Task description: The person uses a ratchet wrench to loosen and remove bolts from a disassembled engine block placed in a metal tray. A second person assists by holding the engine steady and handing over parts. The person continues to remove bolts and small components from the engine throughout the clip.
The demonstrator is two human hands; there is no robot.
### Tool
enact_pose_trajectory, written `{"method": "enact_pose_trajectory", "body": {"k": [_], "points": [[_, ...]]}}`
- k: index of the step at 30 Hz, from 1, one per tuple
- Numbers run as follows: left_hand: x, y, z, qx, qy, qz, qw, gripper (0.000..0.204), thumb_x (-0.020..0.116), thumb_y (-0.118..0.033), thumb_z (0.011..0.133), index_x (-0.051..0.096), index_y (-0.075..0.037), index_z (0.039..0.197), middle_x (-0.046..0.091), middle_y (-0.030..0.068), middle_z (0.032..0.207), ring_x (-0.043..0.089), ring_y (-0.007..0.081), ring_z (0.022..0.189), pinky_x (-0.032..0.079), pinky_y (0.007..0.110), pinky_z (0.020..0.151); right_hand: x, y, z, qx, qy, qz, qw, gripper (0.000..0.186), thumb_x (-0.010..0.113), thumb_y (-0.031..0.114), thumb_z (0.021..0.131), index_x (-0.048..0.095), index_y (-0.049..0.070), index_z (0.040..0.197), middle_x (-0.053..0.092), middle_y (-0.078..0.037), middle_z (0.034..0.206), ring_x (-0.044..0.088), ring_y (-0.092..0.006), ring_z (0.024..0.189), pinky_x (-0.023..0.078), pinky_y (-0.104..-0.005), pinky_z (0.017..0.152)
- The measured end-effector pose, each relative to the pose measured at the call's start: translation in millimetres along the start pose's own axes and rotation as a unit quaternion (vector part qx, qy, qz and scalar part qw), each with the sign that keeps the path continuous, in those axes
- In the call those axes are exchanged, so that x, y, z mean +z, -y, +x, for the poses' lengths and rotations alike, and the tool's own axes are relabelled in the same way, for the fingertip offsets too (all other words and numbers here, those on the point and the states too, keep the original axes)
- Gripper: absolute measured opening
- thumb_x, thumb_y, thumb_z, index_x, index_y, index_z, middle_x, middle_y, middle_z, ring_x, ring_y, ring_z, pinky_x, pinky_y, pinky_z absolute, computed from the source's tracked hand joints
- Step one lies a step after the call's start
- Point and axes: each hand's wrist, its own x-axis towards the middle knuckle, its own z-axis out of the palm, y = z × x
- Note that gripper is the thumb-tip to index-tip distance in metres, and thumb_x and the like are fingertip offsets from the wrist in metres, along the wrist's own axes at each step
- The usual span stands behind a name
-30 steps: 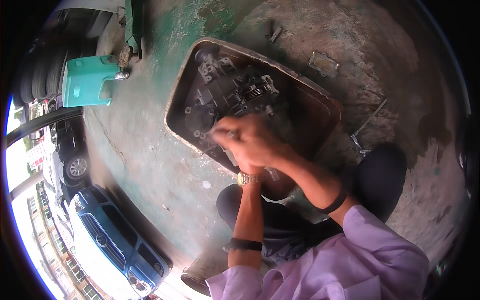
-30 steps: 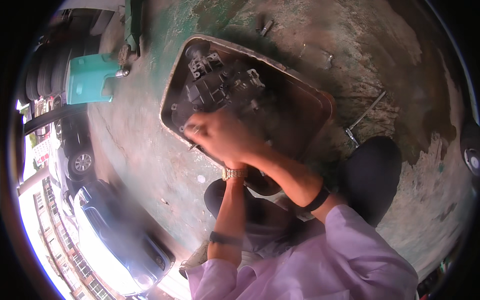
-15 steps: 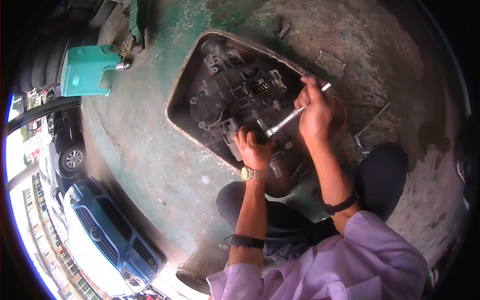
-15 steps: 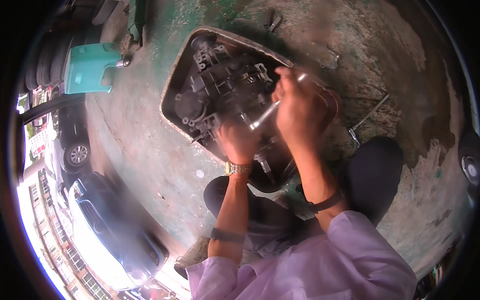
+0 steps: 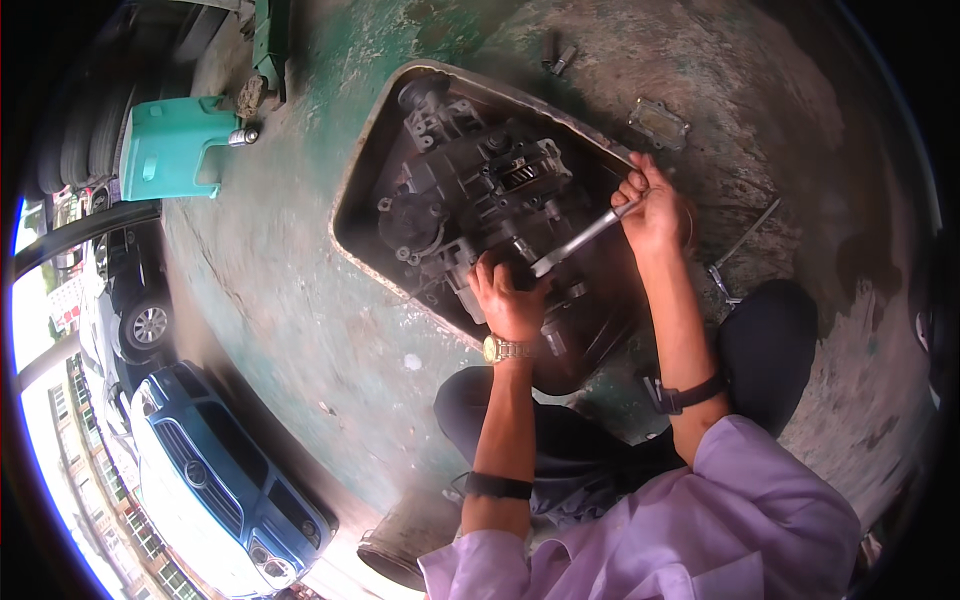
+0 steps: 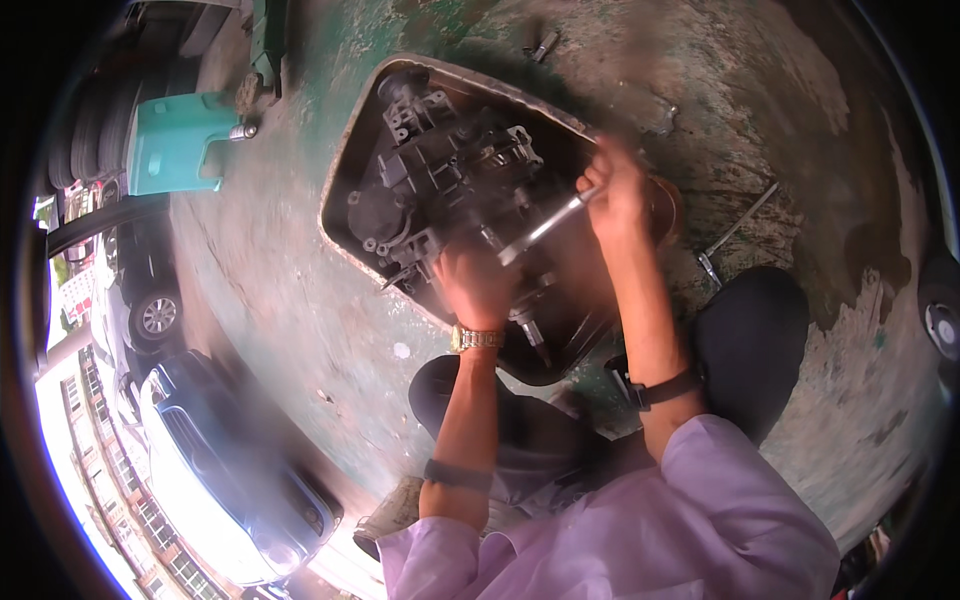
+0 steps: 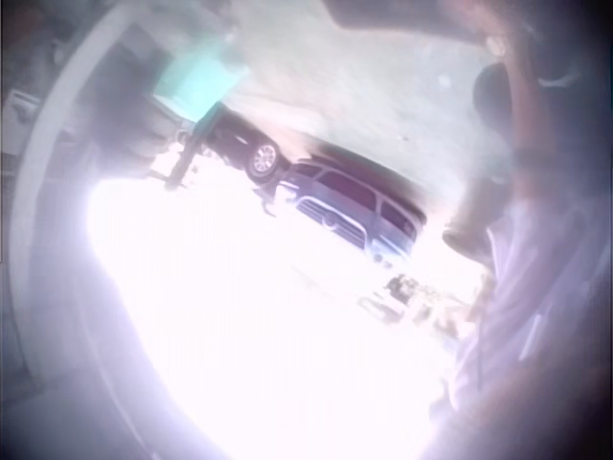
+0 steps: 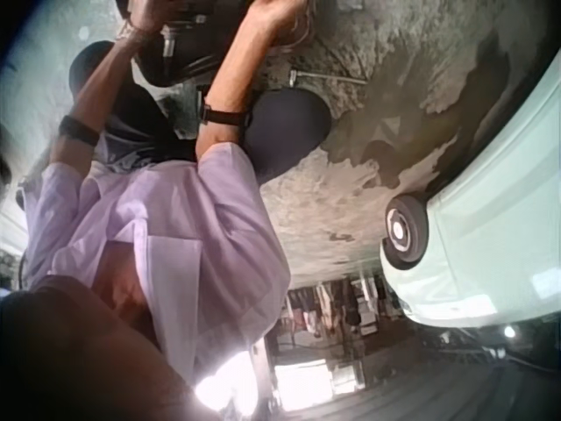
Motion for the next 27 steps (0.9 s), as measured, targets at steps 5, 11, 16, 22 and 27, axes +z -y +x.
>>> {"method": "enact_pose_trajectory", "body": {"k": [5, 11, 16, 22, 27], "points": [[-3, -3, -6, -0.035, -0.008, -0.041, 0.999, 0.053, 0.092, -0.014, 0.047, 0.061, 0.002, 0.086, 0.058, 0.0214, 0.115, 0.052, 0.0422, 0.104, 0.047, 0.050, 0.086, -57, -37, 52, 0.089, -0.163, 0.082, 0.979, 0.021, 0.049, 0.026, 0.103, 0.057, 0.011, 0.090, 0.037, 0.006, 0.061, 0.034, -0.0086, 0.051, 0.035, -0.0276, 0.056], [6, 3, -6, -0.002, 0.001, -0.009, 1.000, 0.052, 0.089, -0.013, 0.050, 0.063, 0.001, 0.093, 0.059, 0.0211, 0.116, 0.053, 0.0418, 0.106, 0.047, 0.050, 0.087, 19, -24, -48, -0.197, 0.087, -0.135, 0.967, 0.022, 0.058, 0.023, 0.099, 0.064, 0.001, 0.100, 0.045, 0.003, 0.066, 0.041, -0.0095, 0.061, 0.039, -0.0281, 0.063], [-3, -2, -9, -0.041, 0.010, 0.031, 0.999, 0.051, 0.089, -0.014, 0.051, 0.062, 0.001, 0.091, 0.059, 0.0206, 0.116, 0.053, 0.0423, 0.105, 0.046, 0.052, 0.088, 73, -69, -119, -0.211, 0.452, -0.554, 0.666, 0.034, 0.065, 0.041, 0.086, 0.072, 0.010, 0.097, 0.071, -0.013, 0.087, 0.068, -0.0337, 0.084, 0.052, -0.0457, 0.077], [0, -3, -6, -0.031, -0.009, -0.023, 0.999, 0.050, 0.089, -0.016, 0.051, 0.060, 0.001, 0.088, 0.059, 0.0200, 0.116, 0.053, 0.0428, 0.105, 0.044, 0.053, 0.090, 76, -51, -95, -0.138, 0.456, -0.492, 0.729, 0.027, 0.067, 0.036, 0.089, 0.072, 0.012, 0.100, 0.071, -0.014, 0.087, 0.069, -0.0288, 0.078, 0.052, -0.0398, 0.071], [1, 0, -2, -0.005, -0.012, -0.014, 1.000, 0.050, 0.091, -0.018, 0.050, 0.060, 0.001, 0.084, 0.059, 0.0211, 0.116, 0.053, 0.0425, 0.104, 0.046, 0.051, 0.088, -4, 6, 3, -0.011, -0.044, 0.028, 0.999, 0.021, 0.050, 0.027, 0.103, 0.061, 0.009, 0.097, 0.037, 0.007, 0.061, 0.033, -0.0071, 0.051, 0.031, -0.0244, 0.054]]}}
